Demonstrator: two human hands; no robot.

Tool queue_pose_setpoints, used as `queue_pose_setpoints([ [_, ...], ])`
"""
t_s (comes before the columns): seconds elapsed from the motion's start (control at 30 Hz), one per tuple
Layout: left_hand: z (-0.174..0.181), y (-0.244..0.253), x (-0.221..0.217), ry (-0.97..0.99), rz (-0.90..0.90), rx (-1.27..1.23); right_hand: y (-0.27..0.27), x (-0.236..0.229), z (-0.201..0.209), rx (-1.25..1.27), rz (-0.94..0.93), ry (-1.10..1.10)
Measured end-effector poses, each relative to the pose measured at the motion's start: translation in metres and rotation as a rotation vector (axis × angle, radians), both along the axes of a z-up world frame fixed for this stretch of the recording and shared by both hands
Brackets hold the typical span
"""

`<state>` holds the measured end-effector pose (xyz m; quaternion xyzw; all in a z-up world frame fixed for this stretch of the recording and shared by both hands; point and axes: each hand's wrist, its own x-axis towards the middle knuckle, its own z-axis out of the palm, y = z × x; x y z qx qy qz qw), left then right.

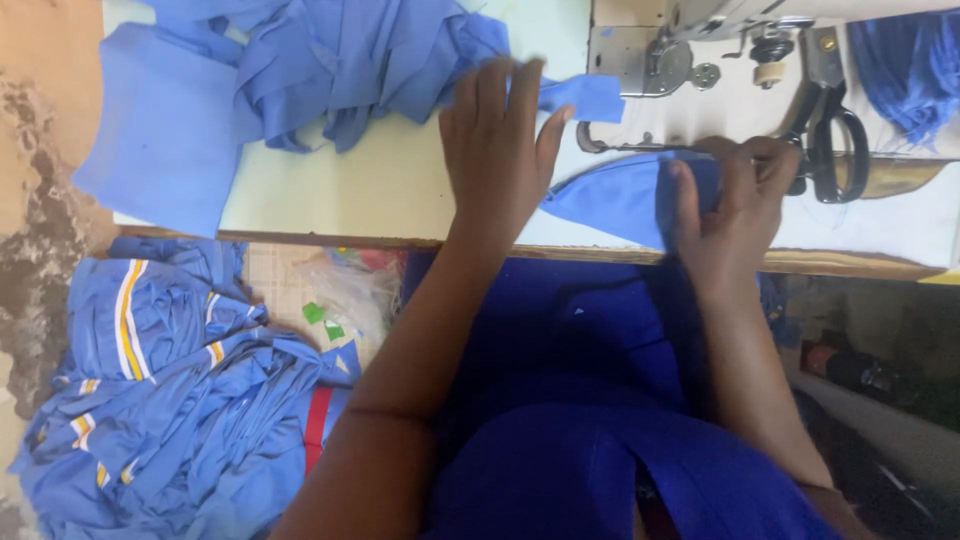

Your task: Folding and trimming small blue fabric pieces at a sewing workstation

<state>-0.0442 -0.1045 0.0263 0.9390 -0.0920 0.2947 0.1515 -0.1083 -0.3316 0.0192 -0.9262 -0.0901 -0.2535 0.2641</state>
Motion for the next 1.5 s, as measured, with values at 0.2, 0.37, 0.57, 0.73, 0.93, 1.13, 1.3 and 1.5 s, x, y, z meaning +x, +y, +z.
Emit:
queue_pose_setpoints([
  [0.2, -0.013, 0.008, 0.025, -0.063, -0.266, -0.322, -0.008, -0.010, 0.009, 0.010, 0.068, -0.094],
  [0.37, 0.032, 0.009, -0.034, 0.436, -0.667, -0.751, 0.025, -0.024, 0.054, 0.390, 0.303, 0.032],
  [0.57, 0.083, 0.023, -0.062, 0.523, -0.635, -0.570, 0.027, -0.033, 0.030, 0.902, 0.184, 0.547],
  [0.73, 0.063, 0.069, -0.030, 0.731, -0.461, -0.318, -0.025, -0.042, -0.026, 0.644, -0.069, 0.464],
  [0.93, -0.006, 0.200, 0.076, -0.140, 0.079, 0.245, 0.034, -0.100, 0.091, 1.159, -0.118, 0.581],
  [1.13, 0.046, 0.189, 0.067, -0.166, -0.057, -0.049, 0.016, -0.107, 0.068, 1.108, -0.020, 0.530],
  [1.3, 0.097, 0.149, 0.032, -0.121, -0.258, -0.569, 0.001, -0.096, 0.045, 1.033, 0.186, 0.483],
  [1.5, 0.097, 0.114, 0.003, 0.298, -0.472, -0.896, -0.001, -0.094, 0.045, 0.668, 0.244, 0.448],
])
